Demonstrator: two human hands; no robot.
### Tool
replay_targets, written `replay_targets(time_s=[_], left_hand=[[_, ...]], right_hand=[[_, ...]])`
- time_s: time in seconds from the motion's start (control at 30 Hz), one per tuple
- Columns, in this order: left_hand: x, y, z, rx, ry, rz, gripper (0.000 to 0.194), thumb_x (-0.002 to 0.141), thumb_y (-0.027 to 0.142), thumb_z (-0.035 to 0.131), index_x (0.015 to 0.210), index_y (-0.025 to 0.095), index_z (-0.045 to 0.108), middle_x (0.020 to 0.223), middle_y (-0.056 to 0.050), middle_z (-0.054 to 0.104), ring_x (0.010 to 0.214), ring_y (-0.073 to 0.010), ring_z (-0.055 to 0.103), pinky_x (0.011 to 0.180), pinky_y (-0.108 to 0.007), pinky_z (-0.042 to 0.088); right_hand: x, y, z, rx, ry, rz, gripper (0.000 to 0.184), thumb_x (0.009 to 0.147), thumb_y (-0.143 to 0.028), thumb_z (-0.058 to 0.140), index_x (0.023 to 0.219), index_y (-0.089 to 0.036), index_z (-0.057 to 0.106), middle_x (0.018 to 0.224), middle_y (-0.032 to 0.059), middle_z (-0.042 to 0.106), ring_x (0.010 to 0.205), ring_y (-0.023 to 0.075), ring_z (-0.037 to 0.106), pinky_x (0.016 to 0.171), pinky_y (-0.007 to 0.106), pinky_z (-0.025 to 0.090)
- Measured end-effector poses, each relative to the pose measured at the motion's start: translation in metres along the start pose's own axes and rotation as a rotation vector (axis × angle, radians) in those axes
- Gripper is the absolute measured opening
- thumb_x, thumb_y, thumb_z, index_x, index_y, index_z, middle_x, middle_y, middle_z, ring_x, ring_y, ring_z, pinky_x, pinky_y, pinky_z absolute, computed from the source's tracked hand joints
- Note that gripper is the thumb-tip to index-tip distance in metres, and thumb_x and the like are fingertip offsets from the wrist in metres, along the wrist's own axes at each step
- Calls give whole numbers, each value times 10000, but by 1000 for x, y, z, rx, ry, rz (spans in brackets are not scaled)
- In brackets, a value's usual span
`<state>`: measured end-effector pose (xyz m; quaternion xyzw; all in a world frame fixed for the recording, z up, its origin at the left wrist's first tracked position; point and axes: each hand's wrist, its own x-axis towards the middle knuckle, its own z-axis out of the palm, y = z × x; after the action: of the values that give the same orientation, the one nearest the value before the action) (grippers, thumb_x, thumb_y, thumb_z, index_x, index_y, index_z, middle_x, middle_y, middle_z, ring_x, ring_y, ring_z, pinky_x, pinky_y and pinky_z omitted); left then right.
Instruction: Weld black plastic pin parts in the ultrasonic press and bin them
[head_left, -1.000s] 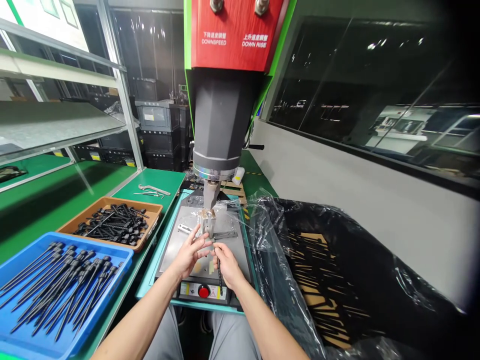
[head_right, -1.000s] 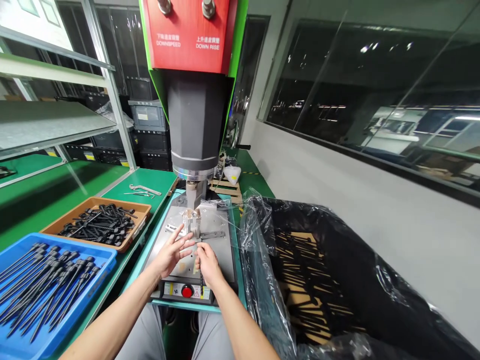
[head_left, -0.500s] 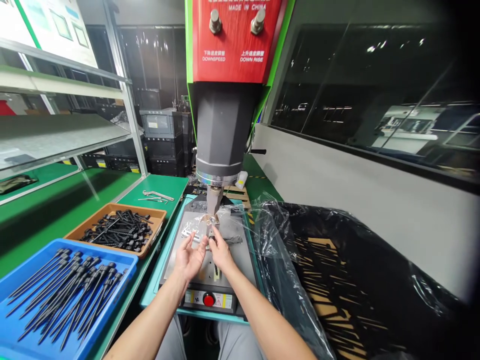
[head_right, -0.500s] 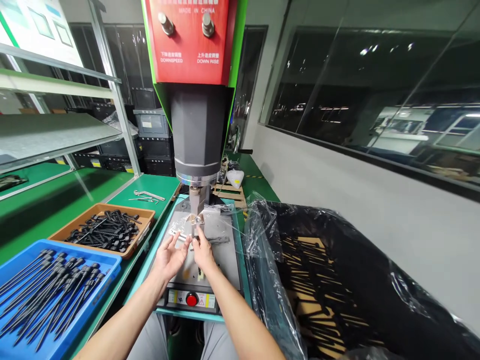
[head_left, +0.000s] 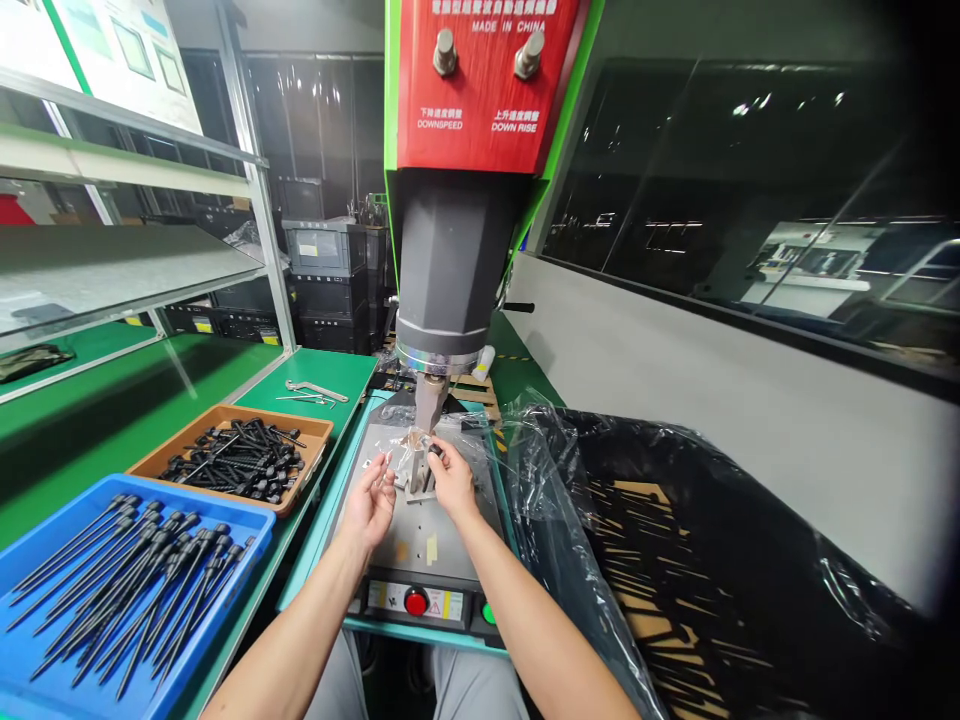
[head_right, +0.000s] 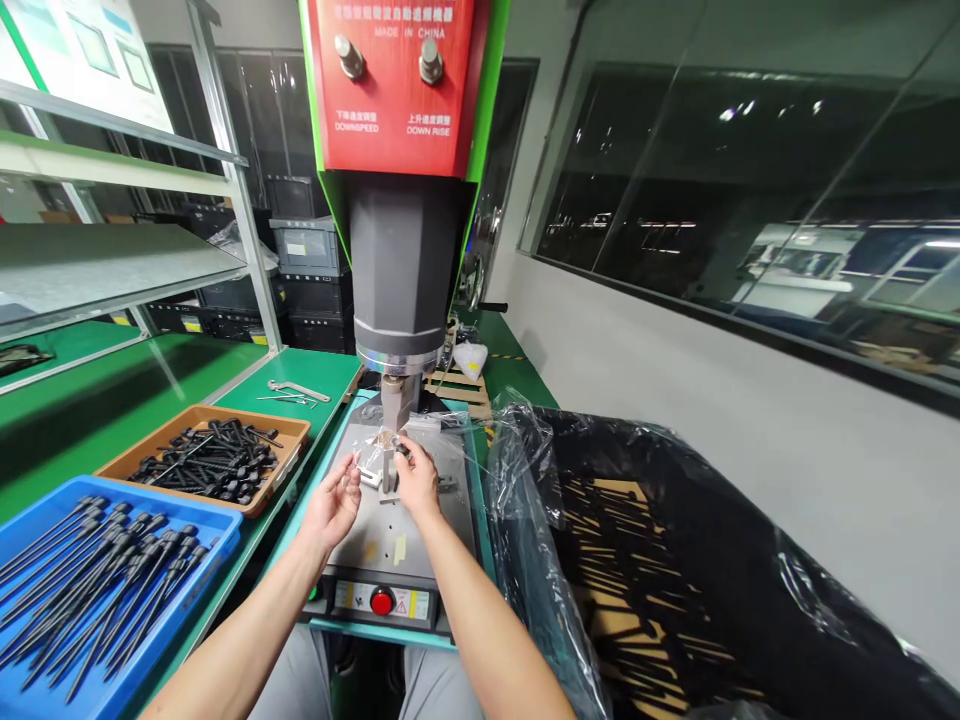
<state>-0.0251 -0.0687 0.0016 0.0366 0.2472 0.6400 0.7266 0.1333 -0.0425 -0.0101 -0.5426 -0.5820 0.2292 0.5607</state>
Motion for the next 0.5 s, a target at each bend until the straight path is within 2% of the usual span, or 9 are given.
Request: replay_targets(time_s=[0.23,0.37,0.5], left_hand=[[4,18,13,54,-92,32,293,874,33,507,1121,125,634,1057,-102,699,661,-93,673,474,-125,525],[8,18,11,72,-109,32,326,869,40,516,1160,138,625,1087,-111,692,665,-91,676,478,-121,526],[11,16,7,67,-114,33,286,866,29,518,1107,116,645,1070,-107,698,661,-94,677,478,-125,533]], right_hand=[[23,2,7,-21,37,-21,359,799,-342,553,1102,-210,695,1036,85,692,969,248,579,897,364,433],[30,4,18,-18,29,-12,317,770,-324,569,1030,-204,704,967,77,705,927,252,597,867,364,444],[34,6,23,24,8,40,328,752,-321,561,1025,-186,685,937,66,714,842,235,621,805,343,468]])
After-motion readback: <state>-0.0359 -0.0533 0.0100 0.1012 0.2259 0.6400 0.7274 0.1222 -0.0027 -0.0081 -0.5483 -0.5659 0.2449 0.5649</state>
